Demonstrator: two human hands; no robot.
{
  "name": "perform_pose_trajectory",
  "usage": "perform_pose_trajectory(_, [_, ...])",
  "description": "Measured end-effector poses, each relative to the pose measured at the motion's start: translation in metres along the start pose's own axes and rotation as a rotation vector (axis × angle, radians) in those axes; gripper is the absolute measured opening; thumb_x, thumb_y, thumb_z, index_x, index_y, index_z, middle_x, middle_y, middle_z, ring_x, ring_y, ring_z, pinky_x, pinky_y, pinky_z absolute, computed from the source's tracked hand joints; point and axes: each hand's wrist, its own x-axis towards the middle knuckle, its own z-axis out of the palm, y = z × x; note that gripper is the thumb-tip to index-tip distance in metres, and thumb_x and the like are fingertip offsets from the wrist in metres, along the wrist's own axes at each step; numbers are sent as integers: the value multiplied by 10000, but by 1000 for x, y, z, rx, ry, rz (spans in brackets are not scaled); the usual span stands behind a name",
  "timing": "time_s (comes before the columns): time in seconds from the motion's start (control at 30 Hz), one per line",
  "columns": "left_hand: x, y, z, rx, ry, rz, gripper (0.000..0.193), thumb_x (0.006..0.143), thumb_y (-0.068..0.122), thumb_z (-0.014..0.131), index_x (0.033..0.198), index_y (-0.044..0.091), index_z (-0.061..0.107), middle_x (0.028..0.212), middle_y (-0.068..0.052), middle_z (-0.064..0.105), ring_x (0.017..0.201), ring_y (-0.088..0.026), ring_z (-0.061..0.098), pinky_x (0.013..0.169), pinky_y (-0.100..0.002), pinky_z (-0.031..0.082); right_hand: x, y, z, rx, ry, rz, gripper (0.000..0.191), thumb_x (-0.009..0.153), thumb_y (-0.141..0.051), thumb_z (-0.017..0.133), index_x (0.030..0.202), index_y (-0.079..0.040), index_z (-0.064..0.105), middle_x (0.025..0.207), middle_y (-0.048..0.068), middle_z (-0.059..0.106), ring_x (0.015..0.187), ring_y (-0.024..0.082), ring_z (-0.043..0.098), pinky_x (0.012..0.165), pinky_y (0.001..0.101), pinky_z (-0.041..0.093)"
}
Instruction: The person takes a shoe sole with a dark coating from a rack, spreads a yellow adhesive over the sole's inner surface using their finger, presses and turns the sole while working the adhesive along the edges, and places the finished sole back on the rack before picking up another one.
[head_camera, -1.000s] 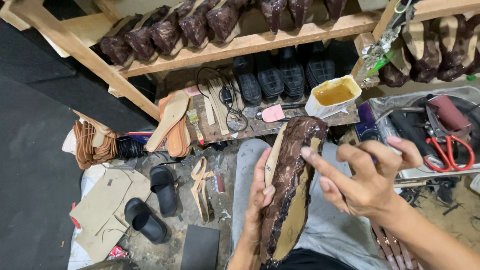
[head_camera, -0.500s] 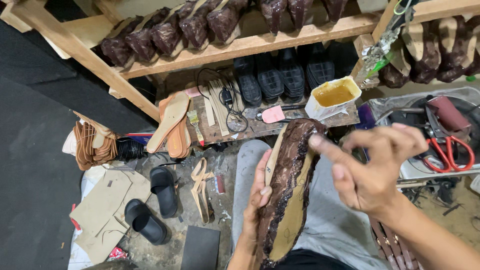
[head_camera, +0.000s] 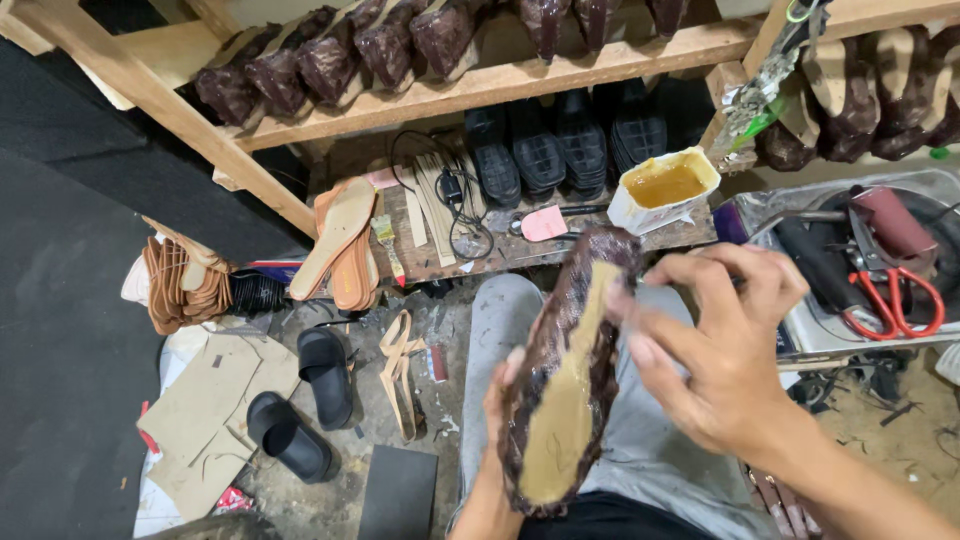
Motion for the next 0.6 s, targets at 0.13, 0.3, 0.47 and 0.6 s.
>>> perform_pose_trajectory(0.13, [7,5,-10,-766,43,-359,645,992,414,610,1454,-28,519,1369,-243,546,1176,-373,564,1032,-447,541,-5,5,-13,347,239,21,370,973,-304,483,1119,-71,731,1127,94,594,1095,284,459,1019,415,372])
perform_pose_trajectory(0.3, [26,-2,-16,-744,135,-246,469,1040,236,562,1407,-54,520,1295,-270,522,1158,-362,556,990,-400,546,-27,26,2,855,563,328,400,1051,-199,525,1351,59,577,1262,82,618,1084,151,519,1011,287,446])
perform_pose_trajectory(0.47, [23,-12,-14,-847,92,-280,466,1022,209,602,1384,-70,508,1279,-244,503,1145,-333,547,965,-387,544,-56,31,19,1090,492,556,429,1061,-81,525,1456,84,500,1228,85,611,1051,126,539,1034,302,463])
perform_pose_trajectory(0.6, [25,-18,-12,-786,31,-286,487,1011,230,615,1384,-62,501,1268,-224,521,1137,-308,556,912,-366,543,-74,31,28,1095,441,589,417,1085,-35,529,1487,72,500,1164,62,574,1051,117,529,1042,300,450])
